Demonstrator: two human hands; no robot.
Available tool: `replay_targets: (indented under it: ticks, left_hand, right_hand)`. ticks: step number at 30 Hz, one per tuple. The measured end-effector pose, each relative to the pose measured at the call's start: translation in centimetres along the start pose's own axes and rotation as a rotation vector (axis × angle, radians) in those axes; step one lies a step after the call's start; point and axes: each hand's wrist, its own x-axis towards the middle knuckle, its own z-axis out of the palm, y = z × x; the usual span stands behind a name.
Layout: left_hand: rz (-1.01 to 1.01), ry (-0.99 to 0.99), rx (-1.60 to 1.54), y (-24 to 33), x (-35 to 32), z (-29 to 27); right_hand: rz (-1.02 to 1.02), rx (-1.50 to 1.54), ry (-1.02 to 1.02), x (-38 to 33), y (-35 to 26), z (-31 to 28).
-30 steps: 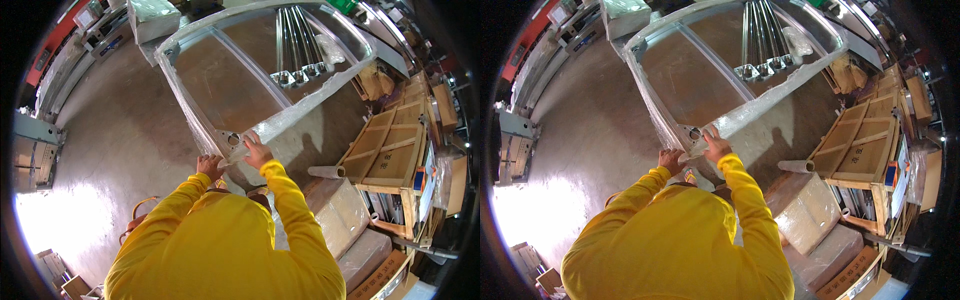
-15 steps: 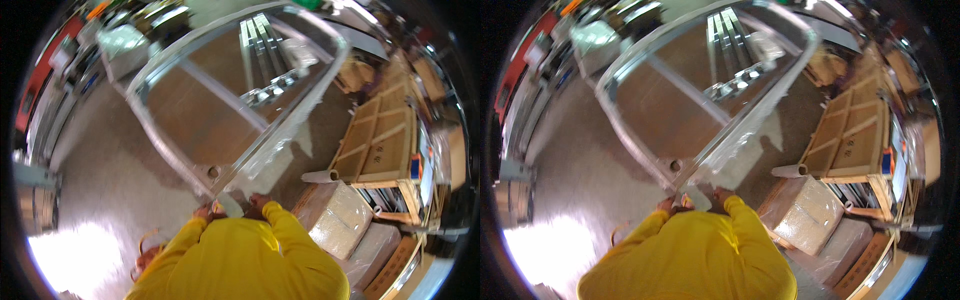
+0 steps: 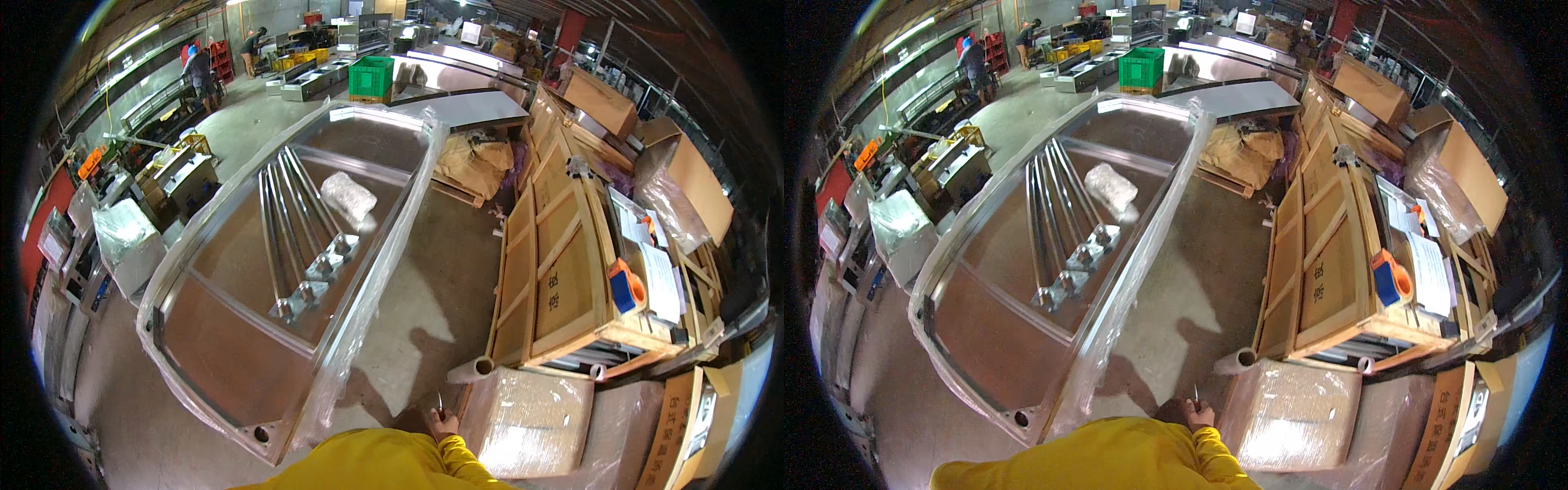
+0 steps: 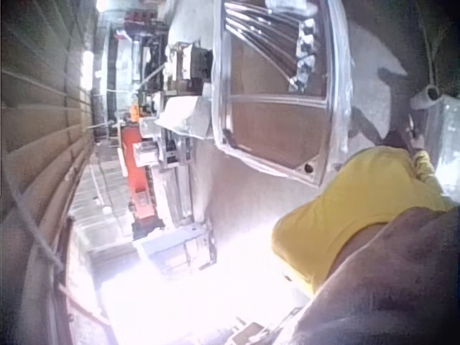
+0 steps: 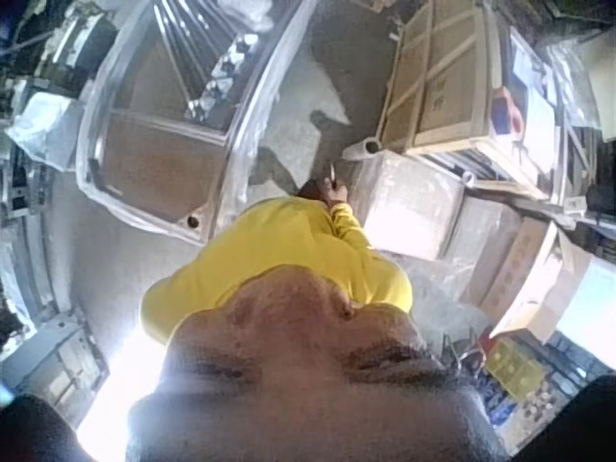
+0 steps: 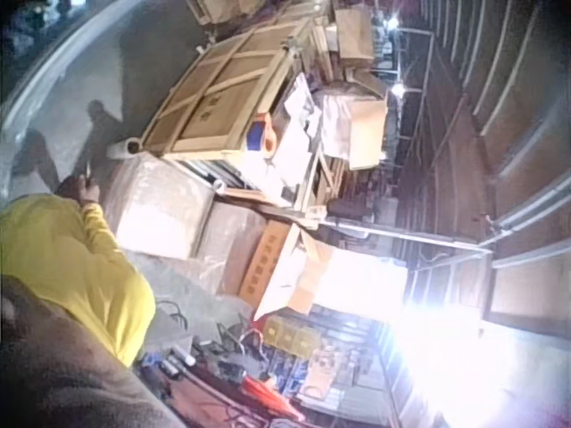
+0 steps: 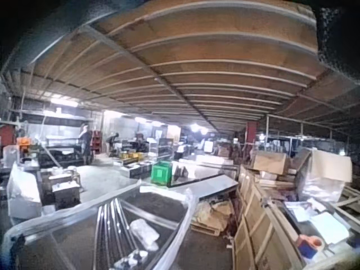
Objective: The person cleans a large metal frame with a spray and cloth, then removes protective plastic and inserts metal rods into the frame. They unwrap a bubble-wrapped package and place small metal parts onto the frame.
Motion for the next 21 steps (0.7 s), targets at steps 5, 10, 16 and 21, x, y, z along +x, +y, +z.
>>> replay_targets:
  ticks: [5,10,16,21]
  left_hand:
    - [0.133,-0.066,0.030,14.6,6.1,-3.6]
    - [0.300,0.083,-0.069,29.4,11.8,-11.6]
    - [0.415,0.120,-0.501,53.6,17.0,-25.3]
    - [0.924,0.217,-0.331,77.4,23.7,-38.7]
  right_hand:
    - [-0.253,-0.096,-0.030,12.2,-4.4,-1.9]
    - [-0.215,-0.212,-0.458,28.1,-8.9,-3.0]
    - [-0.267,-0.204,-0.369,43.6,-16.0,-5.5]
    - [-0.084,-0.438,-0.163,57.4,-19.6,-11.2]
